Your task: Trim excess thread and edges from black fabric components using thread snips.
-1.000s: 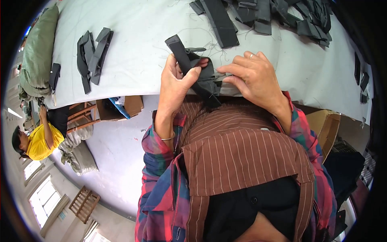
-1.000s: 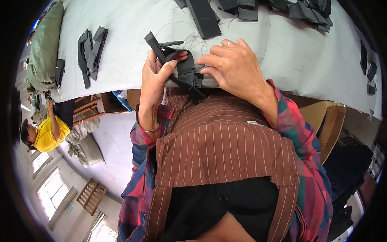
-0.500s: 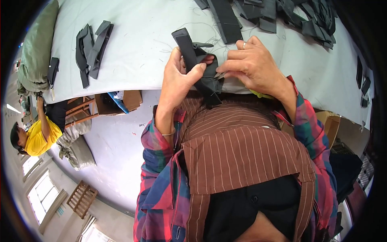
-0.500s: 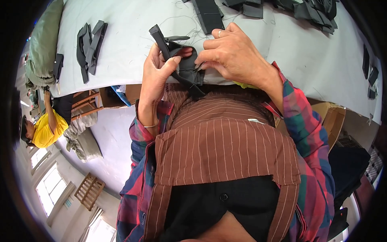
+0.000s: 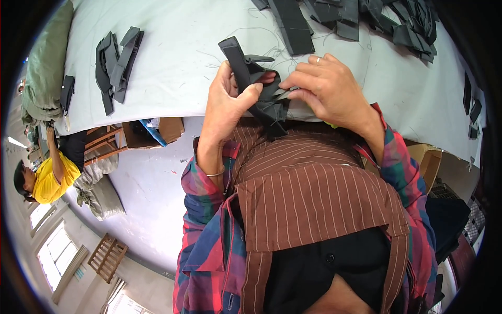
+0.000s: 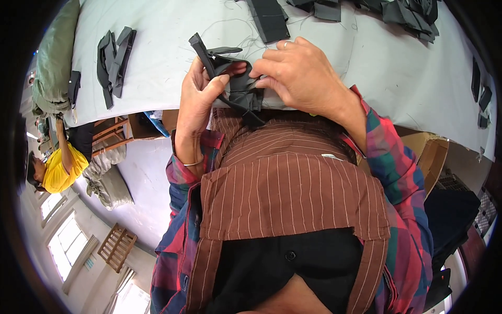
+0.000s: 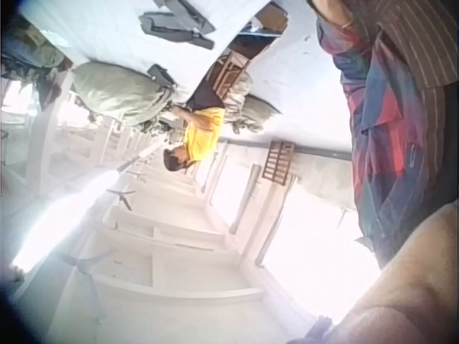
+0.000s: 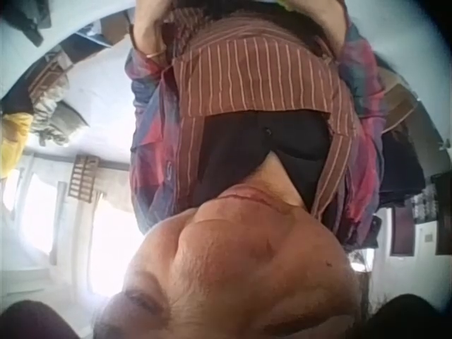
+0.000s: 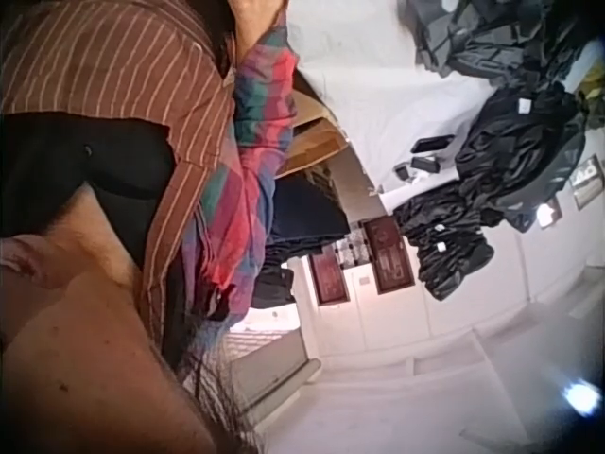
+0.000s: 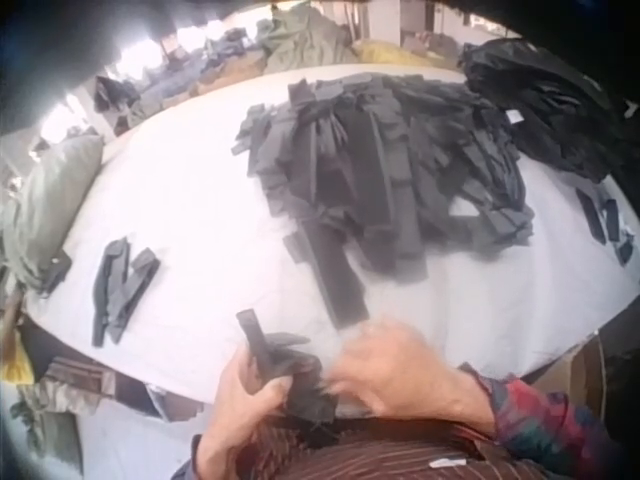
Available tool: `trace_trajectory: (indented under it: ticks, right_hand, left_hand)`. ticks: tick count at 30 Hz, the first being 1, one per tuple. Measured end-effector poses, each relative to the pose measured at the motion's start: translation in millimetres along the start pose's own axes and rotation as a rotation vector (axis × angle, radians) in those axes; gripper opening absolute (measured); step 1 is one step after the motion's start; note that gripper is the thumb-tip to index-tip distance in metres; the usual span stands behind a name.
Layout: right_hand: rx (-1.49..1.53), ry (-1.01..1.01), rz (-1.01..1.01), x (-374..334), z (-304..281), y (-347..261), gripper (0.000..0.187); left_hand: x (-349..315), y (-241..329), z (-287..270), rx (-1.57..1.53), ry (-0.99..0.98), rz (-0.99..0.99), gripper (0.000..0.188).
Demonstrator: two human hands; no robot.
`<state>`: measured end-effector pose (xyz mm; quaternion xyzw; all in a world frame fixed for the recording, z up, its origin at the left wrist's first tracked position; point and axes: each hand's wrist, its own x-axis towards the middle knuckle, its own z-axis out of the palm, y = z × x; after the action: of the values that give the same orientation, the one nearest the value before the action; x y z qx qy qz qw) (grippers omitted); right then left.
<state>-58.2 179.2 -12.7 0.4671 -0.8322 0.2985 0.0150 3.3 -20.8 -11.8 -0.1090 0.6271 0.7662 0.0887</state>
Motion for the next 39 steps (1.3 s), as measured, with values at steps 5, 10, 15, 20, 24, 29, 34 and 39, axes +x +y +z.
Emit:
trace_trajectory:
  ticks: [5, 10, 15, 20, 24, 29, 34, 39]
  right_hand:
    - [-0.075, 0.029, -0.019, -0.1, 9.0, -4.6, 0.012]
    - [-0.127, 0.055, -0.041, 0.5, 13.8, -8.3, 0.012]
    - [-0.136, 0.037, -0.041, 0.4, 15.1, -9.3, 0.012]
    - [-0.091, 0.042, -0.028, -0.5, 17.6, -7.3, 0.011]
    - [-0.095, 0.045, -0.025, 0.4, 19.1, -7.8, 0.01]
    - [-0.112, 0.055, -0.039, 1.2, 20.1, -11.2, 0.007]
    - [-0.147, 0.055, -0.054, 0.6, 21.3, -11.2, 0.007]
    - [-0.164, 0.056, -0.089, 0.6, 18.6, -10.3, 0.008]
  left_hand:
    - [0.2, 0.3, -0.7, -0.04, 0.011, -0.027, 0.036]
    - [-0.6, -0.7, -1.5, 0.019, 0.001, -0.01, 0.042]
    - [-1.1, 2.1, -1.2, 0.05, 0.003, -0.016, 0.042]
    - [-1.1, 5.8, 0.7, -0.005, 0.006, -0.035, 0.036]
    - [-1.9, 7.0, 1.3, 0.0, 0.017, -0.042, 0.036]
    - [-2.1, 7.3, 1.7, 0.016, 0.029, -0.046, 0.036]
    - [-0.6, 2.7, 0.1, -0.02, 0.017, -0.04, 0.036]
    - [-0.4, 3.5, 0.8, -0.012, 0.014, -0.036, 0.035]
